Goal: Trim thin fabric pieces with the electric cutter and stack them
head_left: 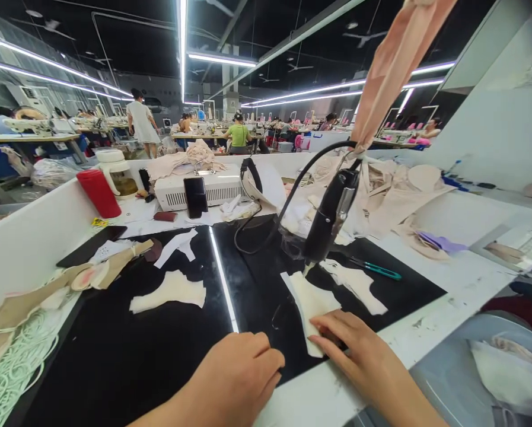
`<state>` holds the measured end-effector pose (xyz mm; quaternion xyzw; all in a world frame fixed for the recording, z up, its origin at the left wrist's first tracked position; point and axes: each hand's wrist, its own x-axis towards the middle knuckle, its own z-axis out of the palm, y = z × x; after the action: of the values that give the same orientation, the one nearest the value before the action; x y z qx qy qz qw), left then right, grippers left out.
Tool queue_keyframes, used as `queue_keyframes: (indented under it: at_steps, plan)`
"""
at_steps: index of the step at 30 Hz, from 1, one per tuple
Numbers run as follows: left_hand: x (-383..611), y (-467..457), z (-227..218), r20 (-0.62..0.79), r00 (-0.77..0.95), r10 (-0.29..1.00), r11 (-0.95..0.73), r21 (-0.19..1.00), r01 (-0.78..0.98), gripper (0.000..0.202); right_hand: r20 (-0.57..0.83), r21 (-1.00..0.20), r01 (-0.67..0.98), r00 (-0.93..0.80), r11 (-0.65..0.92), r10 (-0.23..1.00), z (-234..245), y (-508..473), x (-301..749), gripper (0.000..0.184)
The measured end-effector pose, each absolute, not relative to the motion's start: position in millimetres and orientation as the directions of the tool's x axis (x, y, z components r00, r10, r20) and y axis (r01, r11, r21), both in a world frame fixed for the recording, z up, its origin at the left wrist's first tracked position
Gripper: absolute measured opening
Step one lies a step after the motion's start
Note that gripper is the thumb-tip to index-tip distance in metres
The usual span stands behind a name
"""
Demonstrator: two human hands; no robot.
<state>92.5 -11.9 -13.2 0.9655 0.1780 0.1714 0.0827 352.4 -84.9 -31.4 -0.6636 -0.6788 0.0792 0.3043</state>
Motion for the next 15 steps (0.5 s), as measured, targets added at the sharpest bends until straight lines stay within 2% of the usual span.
queue_keyframes:
  at_steps: [4, 7, 10, 15]
  plan:
    - [112, -13, -16, 0.295, 0.894, 0.338, -0.938, 0.177, 0.297, 0.010, 0.340, -0.491, 0.856, 0.015, 0.163, 0.940, -34, -83, 351, 0.030]
    - [123, -14, -17, 0.287, 0.915, 0.283, -0.959, 0.057, 0.279, 0.013, 0.348, -0.502, 0.847, 0.011, 0.177, 0.937, -33, -83, 351, 0.029]
    - [130, -15, -19, 0.307, 0.905, 0.293, -0.949, -0.025, 0.316, 0.022, 0.344, -0.538, 0.825, 0.031, 0.171, 0.938, -31, -84, 352, 0.027]
    - [139, -18, -27, 0.340, 0.886, 0.316, -0.933, -0.057, 0.355, 0.044, 0.306, -0.634, 0.763, 0.092, 0.130, 0.948, -30, -84, 353, 0.023]
